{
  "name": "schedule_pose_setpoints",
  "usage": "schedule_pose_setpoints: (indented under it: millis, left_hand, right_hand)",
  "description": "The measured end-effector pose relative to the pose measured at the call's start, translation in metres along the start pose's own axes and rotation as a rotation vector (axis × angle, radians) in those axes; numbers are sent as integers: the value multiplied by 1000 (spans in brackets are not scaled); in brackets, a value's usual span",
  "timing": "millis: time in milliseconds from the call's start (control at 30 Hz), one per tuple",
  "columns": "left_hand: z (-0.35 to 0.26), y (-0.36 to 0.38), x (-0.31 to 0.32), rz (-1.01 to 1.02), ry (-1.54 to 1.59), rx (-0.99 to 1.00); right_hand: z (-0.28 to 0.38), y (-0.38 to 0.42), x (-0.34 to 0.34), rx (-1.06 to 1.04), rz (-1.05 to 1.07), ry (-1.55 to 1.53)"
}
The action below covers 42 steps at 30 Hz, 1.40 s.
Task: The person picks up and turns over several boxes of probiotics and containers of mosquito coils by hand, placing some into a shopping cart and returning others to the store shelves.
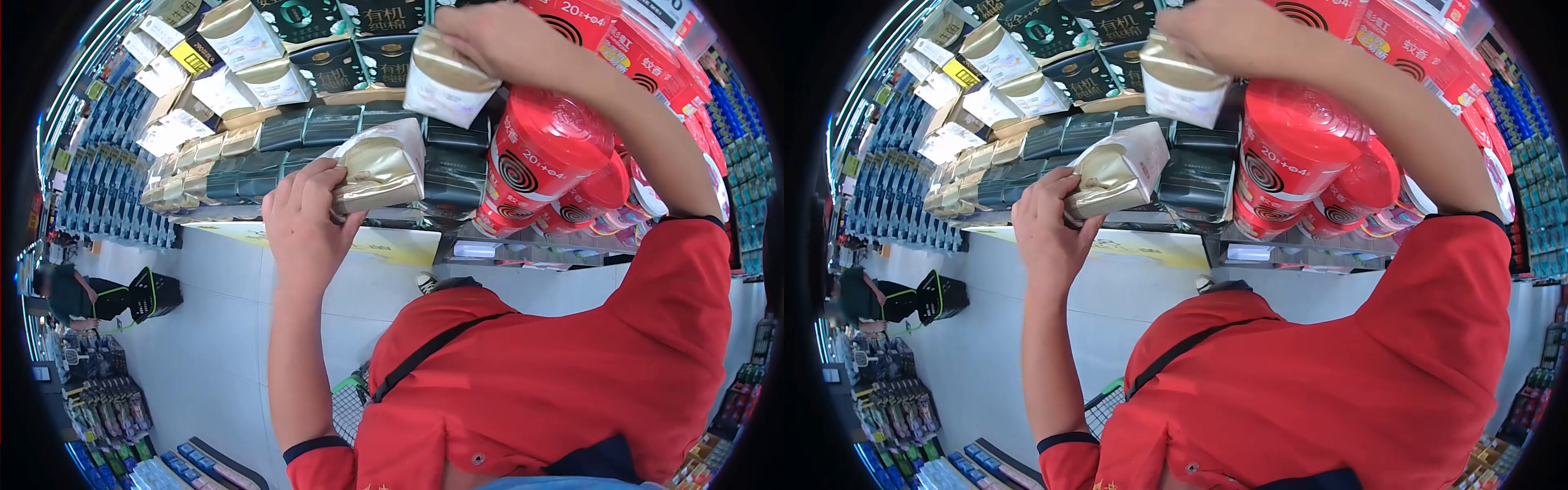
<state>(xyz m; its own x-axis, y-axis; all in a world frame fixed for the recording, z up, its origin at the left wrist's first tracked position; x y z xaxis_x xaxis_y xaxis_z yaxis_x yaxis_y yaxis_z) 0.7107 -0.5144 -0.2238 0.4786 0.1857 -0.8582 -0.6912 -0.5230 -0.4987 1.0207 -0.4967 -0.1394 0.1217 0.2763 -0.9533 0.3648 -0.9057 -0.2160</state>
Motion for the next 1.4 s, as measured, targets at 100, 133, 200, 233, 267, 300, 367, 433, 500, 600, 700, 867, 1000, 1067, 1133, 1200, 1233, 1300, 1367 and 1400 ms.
schedule_pose_setpoints:
  millis: [100, 133, 200, 233, 267, 300, 367, 433, 500, 600, 700, 867, 1000, 1067, 1133, 1200, 1233, 1300, 1367, 1400]
  left_hand:
    - [1, -3, 1, 18, 17, -5]
    - [1, -4, 2, 16, 15, -3]
    - [1, -5, 0, 16, 9, 5]
    - [0, -6, -2, 28, 15, -1]
    - [0, -6, -3, 40, 22, -7]
    - [0, -7, -3, 39, 20, -4]
    - [1, -7, -3, 32, 19, 2]
    - [1, -6, -3, 26, 15, 2]
    - [2, -5, -2, 19, 12, -1]
    - [2, -6, -2, 15, 22, -2]
    - [4, -5, -2, 12, 29, -3]
    - [5, -11, -3, 13, 30, 7]
    - [2, -19, -5, 28, -1, 28]
    - [1, -23, -4, 42, -20, 12]
    - [-1, -29, -4, 67, -1, -3]
    - [-3, -33, -7, 92, 18, -24]
    - [-7, -37, -12, 34, 34, 24]
    - [-14, -45, -24, -19, 57, 78]
    - [-23, -55, -40, -42, 108, 81]
    - [-25, -60, -45, -26, 153, 64]
  right_hand:
    - [28, -22, -55, 77, 31, 49]
    - [32, -32, -54, 79, 30, 46]
    - [39, -52, -49, -178, -125, 84]
    - [45, -62, -45, -232, -117, 119]
    - [52, -72, -39, -288, -108, 155]
    - [58, -83, -32, -286, -111, 158]
    - [68, -104, -14, -251, -55, 165]
    - [73, -125, 7, -259, -89, 225]
    - [76, -133, 19, -270, -123, 285]
    - [81, -137, 28, -272, -143, 274]
    - [84, -141, 35, -305, -72, 260]
    - [103, -53, -46, -335, 121, -301]
    - [123, -5, -23, -316, 314, 22]
    - [127, 0, -2, -278, 234, 40]
    - [127, 0, 4, -247, 134, 26]
    - [118, 1, 1, -237, 145, -14]
    - [113, 3, -4, -228, 158, -50]
    - [96, 13, -22, -195, 130, -96]
    - [74, 29, -44, -124, 94, -196]
    - [68, 37, -70, -65, 170, -186]
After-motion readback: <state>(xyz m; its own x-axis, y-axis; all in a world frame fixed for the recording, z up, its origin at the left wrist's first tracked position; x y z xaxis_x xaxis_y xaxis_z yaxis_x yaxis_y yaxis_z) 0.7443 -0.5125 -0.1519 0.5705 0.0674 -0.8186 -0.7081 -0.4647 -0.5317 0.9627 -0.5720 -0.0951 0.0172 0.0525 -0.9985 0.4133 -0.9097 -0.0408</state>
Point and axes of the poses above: each hand's wrist, its own y-axis away from the middle knuckle, its own x-axis out of the palm, z = x × y, the point moved 2 cm from there along -y, towards the middle knuckle, and after that the axes turned 12 degrees about z, right-handed, at the moved point
